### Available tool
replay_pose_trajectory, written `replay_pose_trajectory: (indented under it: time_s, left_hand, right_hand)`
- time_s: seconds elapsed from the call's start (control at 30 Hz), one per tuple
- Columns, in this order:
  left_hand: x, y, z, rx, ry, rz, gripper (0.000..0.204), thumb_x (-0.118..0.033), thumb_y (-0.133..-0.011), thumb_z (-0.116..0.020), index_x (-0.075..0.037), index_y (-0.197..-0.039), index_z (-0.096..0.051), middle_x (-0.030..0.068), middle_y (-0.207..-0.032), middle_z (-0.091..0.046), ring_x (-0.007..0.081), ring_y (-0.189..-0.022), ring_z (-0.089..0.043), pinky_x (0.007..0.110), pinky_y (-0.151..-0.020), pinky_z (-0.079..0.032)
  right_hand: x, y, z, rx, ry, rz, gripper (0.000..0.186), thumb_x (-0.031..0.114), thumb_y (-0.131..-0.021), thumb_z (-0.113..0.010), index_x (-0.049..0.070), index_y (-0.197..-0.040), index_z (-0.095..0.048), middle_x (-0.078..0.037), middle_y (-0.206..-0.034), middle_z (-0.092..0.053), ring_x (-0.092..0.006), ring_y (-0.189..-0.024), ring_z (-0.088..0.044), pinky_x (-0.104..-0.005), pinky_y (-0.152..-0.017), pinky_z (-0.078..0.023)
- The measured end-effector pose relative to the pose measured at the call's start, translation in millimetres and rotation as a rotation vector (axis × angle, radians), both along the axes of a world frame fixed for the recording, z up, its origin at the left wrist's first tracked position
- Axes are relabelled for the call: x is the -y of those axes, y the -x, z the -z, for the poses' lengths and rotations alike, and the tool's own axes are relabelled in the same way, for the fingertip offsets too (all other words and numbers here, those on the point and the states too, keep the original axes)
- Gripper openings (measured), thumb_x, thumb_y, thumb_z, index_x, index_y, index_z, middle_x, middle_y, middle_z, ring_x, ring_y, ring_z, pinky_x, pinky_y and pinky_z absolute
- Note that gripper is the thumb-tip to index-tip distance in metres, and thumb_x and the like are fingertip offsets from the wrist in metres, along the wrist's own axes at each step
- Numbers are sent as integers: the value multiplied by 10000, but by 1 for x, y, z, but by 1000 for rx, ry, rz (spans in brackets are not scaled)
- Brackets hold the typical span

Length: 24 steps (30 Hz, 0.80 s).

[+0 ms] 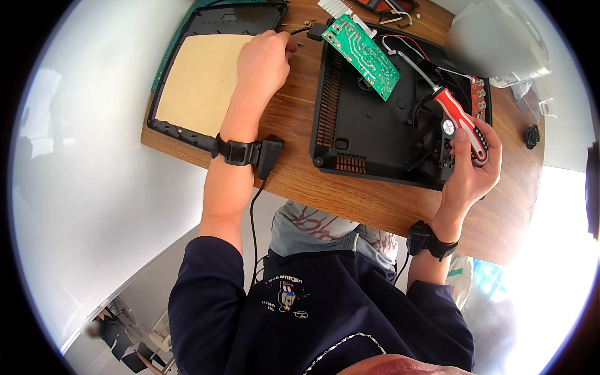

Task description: The person uses a screwdriver to loosen screws on a circuit board inside an electronic device, then removes the board and continues unscrewing components while holding it.

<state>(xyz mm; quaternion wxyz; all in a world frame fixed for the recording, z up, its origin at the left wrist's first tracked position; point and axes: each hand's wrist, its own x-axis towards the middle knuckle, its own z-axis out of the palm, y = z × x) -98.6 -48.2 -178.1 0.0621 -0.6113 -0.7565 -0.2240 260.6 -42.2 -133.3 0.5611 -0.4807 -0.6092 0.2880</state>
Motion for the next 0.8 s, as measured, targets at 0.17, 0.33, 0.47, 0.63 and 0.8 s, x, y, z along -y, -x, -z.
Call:
replay_pose_trajectory:
  time_s: [0.17, 0.33, 0.47, 0.63, 0.8]
  left_hand:
    - [0, -1, 2, -14, 7, 10, 107, -69, -895, -684, -82, -983, -744, 109, -971, -706, 339, -950, -687, 440, -816, -543]
    - [0, -2, 2, -1, 26, 11, 122, -60, -892, -679, -86, -992, -744, 106, -976, -710, 339, -950, -690, 441, -815, -544]
    - [0, 0, 3, -12, 30, 17, 140, -54, -906, -653, -98, -1001, -745, 102, -977, -713, 337, -943, -693, 441, -811, -546]
    - [-1, 2, -1, 47, -45, -8, 176, -40, -934, -593, -98, -1028, -729, 99, -997, -721, 334, -934, -692, 431, -804, -546]
    - [-8, -8, -9, 219, -316, 79, 169, -102, -1020, -555, -77, -1108, -696, 105, -1002, -722, 287, -911, -696, 377, -796, -541]
  right_hand:
    - [0, 1, 0, -5, -2, -4, 281, 113, -901, -830, 4, -1135, -717, -63, -1052, -695, -87, -873, -642, -215, -763, -536]
    - [0, 1, -1, -23, 7, -16, 280, 105, -902, -828, 0, -1136, -715, -57, -1045, -704, -78, -867, -638, -210, -758, -531]
    - [0, 1, -1, -19, 6, -12, 283, 103, -901, -829, -1, -1138, -714, -57, -1046, -708, -75, -857, -635, -206, -754, -527]
    - [0, 1, 0, -18, 6, -9, 283, 95, -898, -829, 0, -1139, -715, -58, -1048, -708, -70, -848, -631, -201, -740, -521]
    - [2, 3, -3, -60, 21, -26, 290, 75, -905, -819, -9, -1154, -698, -57, -1033, -719, -58, -815, -627, -186, -706, -511]
